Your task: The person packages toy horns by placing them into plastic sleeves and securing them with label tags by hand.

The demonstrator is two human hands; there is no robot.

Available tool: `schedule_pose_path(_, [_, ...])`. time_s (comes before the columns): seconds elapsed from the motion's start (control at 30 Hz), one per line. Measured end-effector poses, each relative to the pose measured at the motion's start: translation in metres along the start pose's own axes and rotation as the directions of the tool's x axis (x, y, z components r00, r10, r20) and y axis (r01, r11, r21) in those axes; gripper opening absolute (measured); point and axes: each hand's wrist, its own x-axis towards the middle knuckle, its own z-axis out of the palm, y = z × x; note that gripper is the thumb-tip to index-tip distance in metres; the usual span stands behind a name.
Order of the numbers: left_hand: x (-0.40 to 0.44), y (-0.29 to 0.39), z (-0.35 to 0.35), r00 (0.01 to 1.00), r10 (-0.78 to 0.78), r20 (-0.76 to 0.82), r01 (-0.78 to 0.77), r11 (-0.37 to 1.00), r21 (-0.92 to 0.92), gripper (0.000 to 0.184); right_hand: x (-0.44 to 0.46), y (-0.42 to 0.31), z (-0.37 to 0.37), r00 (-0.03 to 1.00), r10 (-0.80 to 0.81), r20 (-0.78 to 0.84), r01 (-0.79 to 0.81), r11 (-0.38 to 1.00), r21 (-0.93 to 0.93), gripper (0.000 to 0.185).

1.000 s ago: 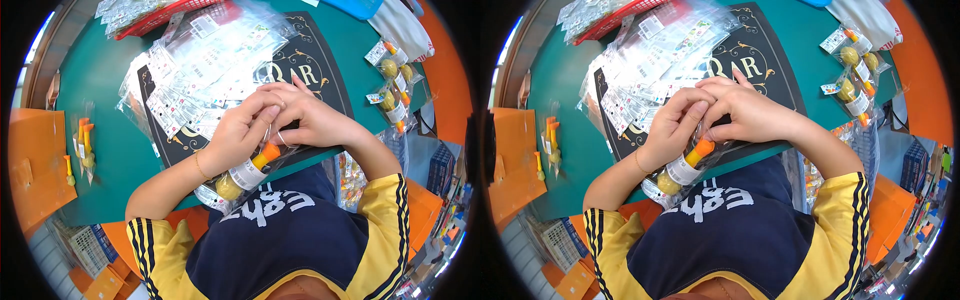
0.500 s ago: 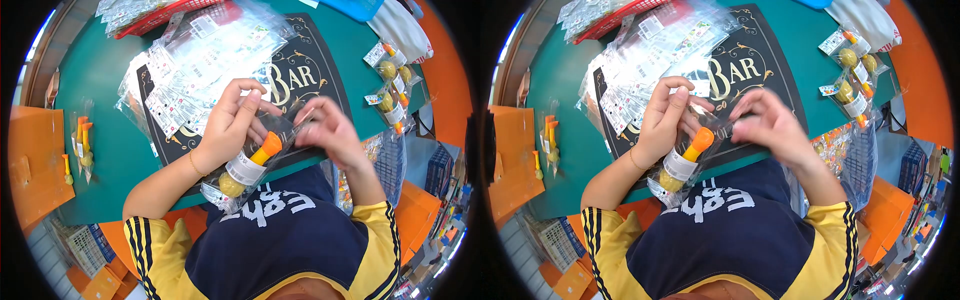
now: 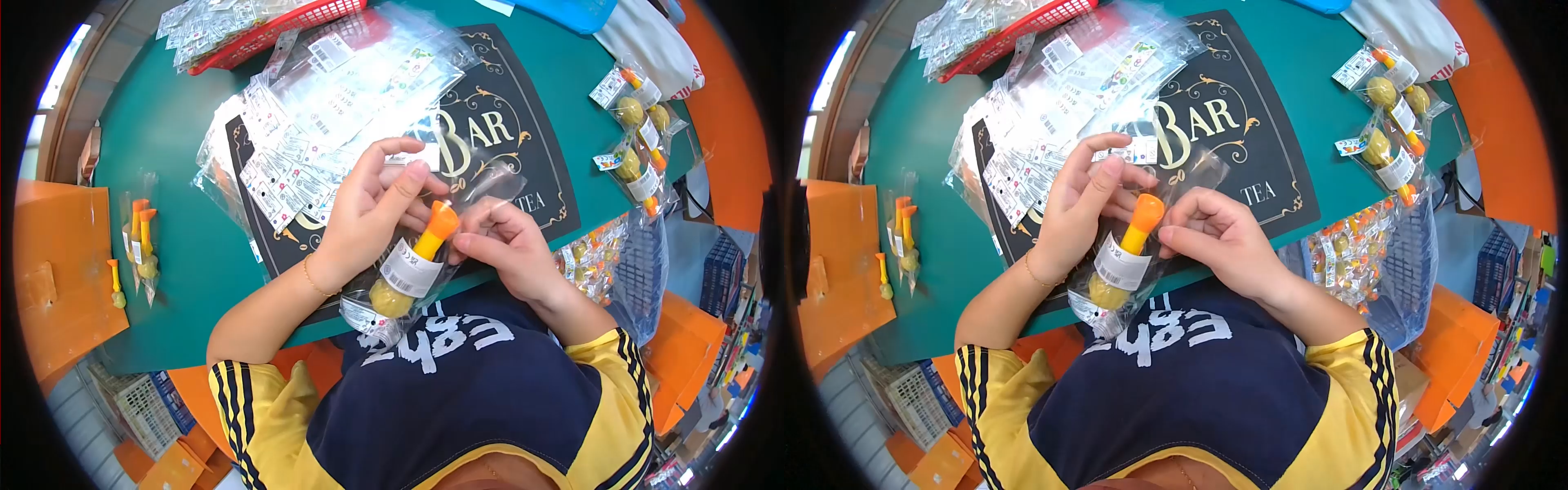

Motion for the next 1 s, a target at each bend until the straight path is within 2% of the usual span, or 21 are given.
schedule_pose_path(0.07, [0.002,0.004,-0.004,0.981,-0.191,0.015,0.191,0.981,0.025,0.033,-0.001,-0.002,-0.001,1.000,0.016,-0.006,-0.016,1.000,0.001,0.006])
schedule_pose_path(0.1, [0.002,0.001,-0.006,0.977,-0.212,0.038,0.211,0.977,0.013,0.032,-0.002,-0.003,-0.001,0.999,0.030,-0.013,-0.030,1.000,0.003,0.005])
schedule_pose_path(0.23, [0.001,-0.003,-0.008,0.983,-0.178,0.048,0.174,0.981,0.087,0.028,-0.001,-0.003,-0.003,1.000,0.017,0.007,-0.017,0.999,-0.028,0.007])
schedule_pose_path(0.33, [0.001,-0.004,-0.006,0.990,-0.131,0.045,0.132,0.991,-0.008,0.023,0.001,-0.005,-0.002,0.999,-0.032,0.032,0.034,0.997,-0.066,0.008])
schedule_pose_path(0.4, [0.001,-0.005,-0.005,0.995,-0.095,0.026,0.095,0.996,0.002,0.017,0.002,-0.015,0.005,0.990,0.067,-0.127,-0.062,0.997,0.048,0.006])
schedule_pose_path(0.47, [0.000,-0.006,-0.004,0.995,-0.088,0.038,0.087,0.996,0.013,0.017,0.003,-0.014,0.002,0.988,0.062,-0.143,-0.055,0.997,0.052,0.008])
schedule_pose_path(0.53, [0.000,-0.006,-0.004,0.996,-0.081,0.047,0.080,0.997,0.022,0.016,0.005,-0.013,0.001,0.992,0.003,-0.125,-0.008,0.999,-0.034,0.008])
schedule_pose_path(0.73, [0.000,-0.003,-0.006,0.990,-0.136,0.044,0.139,0.989,-0.056,0.020,0.006,-0.004,0.000,0.990,-0.072,-0.122,0.070,0.997,-0.020,0.006])
schedule_pose_path(0.8, [-0.001,0.000,-0.004,0.984,-0.174,0.025,0.174,0.984,0.027,0.026,0.006,-0.002,0.001,0.990,-0.087,-0.112,0.085,0.996,-0.026,0.006])
schedule_pose_path(0.93, [0.000,-0.004,-0.002,0.990,-0.138,0.019,0.137,0.990,0.030,0.031,0.007,0.001,0.003,0.987,-0.136,-0.086,0.133,0.990,-0.042,0.006])
schedule_pose_path(1.0, [0.000,-0.006,-0.001,1.000,-0.025,-0.011,0.026,0.993,0.111,0.027,0.007,0.000,0.004,0.988,-0.127,-0.088,0.123,0.992,-0.040,0.006])
